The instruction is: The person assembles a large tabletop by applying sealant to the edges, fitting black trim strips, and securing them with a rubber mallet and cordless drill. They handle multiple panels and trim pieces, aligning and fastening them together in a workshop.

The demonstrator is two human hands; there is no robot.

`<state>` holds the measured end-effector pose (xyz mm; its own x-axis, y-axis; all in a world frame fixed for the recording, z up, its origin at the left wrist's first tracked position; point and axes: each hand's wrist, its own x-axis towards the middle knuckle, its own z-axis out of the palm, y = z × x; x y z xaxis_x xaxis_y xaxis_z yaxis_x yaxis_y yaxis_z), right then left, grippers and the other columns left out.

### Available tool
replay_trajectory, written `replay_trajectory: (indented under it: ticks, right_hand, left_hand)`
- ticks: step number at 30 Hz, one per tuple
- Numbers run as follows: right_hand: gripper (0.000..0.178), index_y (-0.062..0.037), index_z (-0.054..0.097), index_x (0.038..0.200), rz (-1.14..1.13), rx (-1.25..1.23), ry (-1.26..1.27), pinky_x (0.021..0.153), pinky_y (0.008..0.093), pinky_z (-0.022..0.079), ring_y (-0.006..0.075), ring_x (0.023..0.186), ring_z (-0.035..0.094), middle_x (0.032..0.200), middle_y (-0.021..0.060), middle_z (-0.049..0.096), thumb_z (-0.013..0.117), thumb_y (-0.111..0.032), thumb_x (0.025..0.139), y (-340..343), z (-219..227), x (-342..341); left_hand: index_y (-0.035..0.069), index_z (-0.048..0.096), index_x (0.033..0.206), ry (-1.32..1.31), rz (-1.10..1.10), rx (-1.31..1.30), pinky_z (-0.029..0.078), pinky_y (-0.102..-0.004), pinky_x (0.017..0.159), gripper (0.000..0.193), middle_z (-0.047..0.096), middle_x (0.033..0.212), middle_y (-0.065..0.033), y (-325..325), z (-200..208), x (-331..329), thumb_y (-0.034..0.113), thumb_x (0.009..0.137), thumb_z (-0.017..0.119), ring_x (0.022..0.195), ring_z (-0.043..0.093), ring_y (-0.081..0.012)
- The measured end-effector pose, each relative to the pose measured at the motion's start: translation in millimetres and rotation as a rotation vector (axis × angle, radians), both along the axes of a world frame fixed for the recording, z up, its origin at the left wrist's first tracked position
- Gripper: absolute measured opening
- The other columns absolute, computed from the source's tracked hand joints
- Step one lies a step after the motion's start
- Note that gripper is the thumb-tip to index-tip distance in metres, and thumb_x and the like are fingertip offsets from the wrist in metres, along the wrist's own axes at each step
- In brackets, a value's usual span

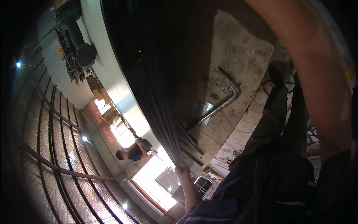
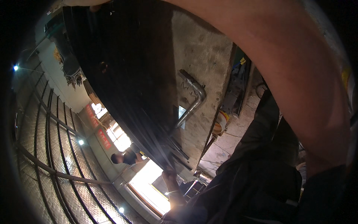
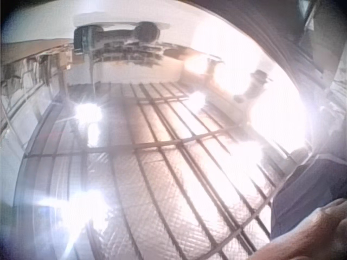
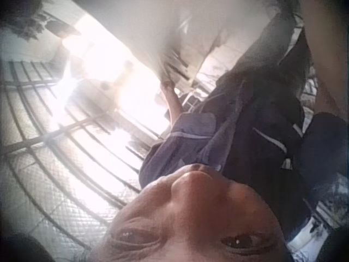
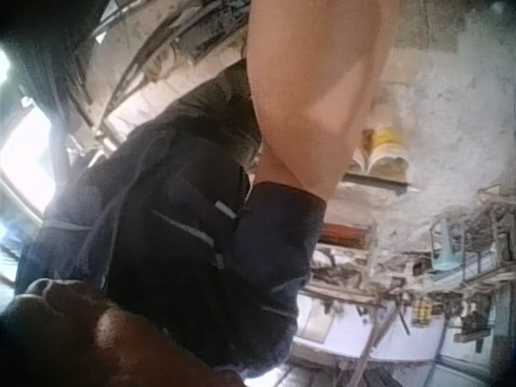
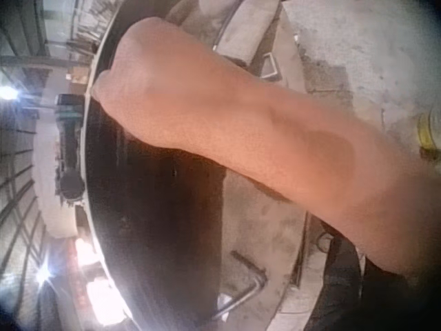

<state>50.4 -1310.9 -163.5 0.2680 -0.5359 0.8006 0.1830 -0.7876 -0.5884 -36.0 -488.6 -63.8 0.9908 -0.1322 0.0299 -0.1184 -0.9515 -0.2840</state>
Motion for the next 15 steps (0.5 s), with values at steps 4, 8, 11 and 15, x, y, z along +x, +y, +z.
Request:
replay_trajectory:
  ticks: [4, 8, 11, 15]
  right_hand:
    - [0.017, 0.0043, 0.074, 0.082, 0.022, 0.106, -0.101, 0.063, 0.0425, 0.054, 0.0348, 0.068, 0.068, 0.079, 0.0253, 0.067, 0.059, -0.004, 0.082, 12.4, 7.7, -6.1]
    - [0.017, 0.0072, 0.069, 0.073, 0.339, 0.276, 0.134, 0.057, 0.0440, 0.051, 0.0343, 0.062, 0.065, 0.072, 0.0250, 0.065, 0.057, -0.002, 0.081, 16.2, 25.5, -37.3]
    - [0.021, 0.0086, 0.064, 0.065, 0.340, 0.405, 0.393, 0.055, 0.0453, 0.048, 0.0342, 0.060, 0.062, 0.067, 0.0257, 0.061, 0.055, -0.002, 0.081, 19.3, 57.0, -38.1]
    - [0.023, 0.0098, 0.058, 0.066, 0.039, 0.067, 0.103, 0.058, 0.0461, 0.047, 0.0352, 0.063, 0.061, 0.069, 0.0274, 0.060, 0.053, -0.003, 0.084, 12.0, 13.9, -24.4]
  left_hand:
    - [-0.004, 0.070, 0.090, -0.003, 0.016, -0.043, 0.055, -0.0404, 0.068, 0.029, 0.070, 0.083, -0.0256, 31.2, -4.0, 1.7, 0.021, 0.096, 0.055, 0.080, 0.072, -0.0350]
    - [-0.002, 0.066, 0.101, -0.112, 0.493, -0.823, 0.055, -0.0348, 0.070, 0.025, 0.068, 0.094, -0.0182, 42.3, -3.7, 1.8, 0.016, 0.098, 0.048, 0.088, 0.069, -0.0275]
    - [0.000, 0.063, 0.108, -0.239, 0.900, -1.663, 0.055, -0.0309, 0.071, 0.024, 0.065, 0.101, -0.0123, 21.2, -1.4, 6.0, 0.012, 0.100, 0.043, 0.093, 0.065, -0.0217]
    - [-0.001, 0.063, 0.097, 0.061, 0.694, -1.265, 0.053, -0.0326, 0.068, 0.030, 0.066, 0.088, -0.0113, -156.3, 17.6, 4.4, 0.021, 0.103, 0.042, 0.081, 0.065, -0.0185]
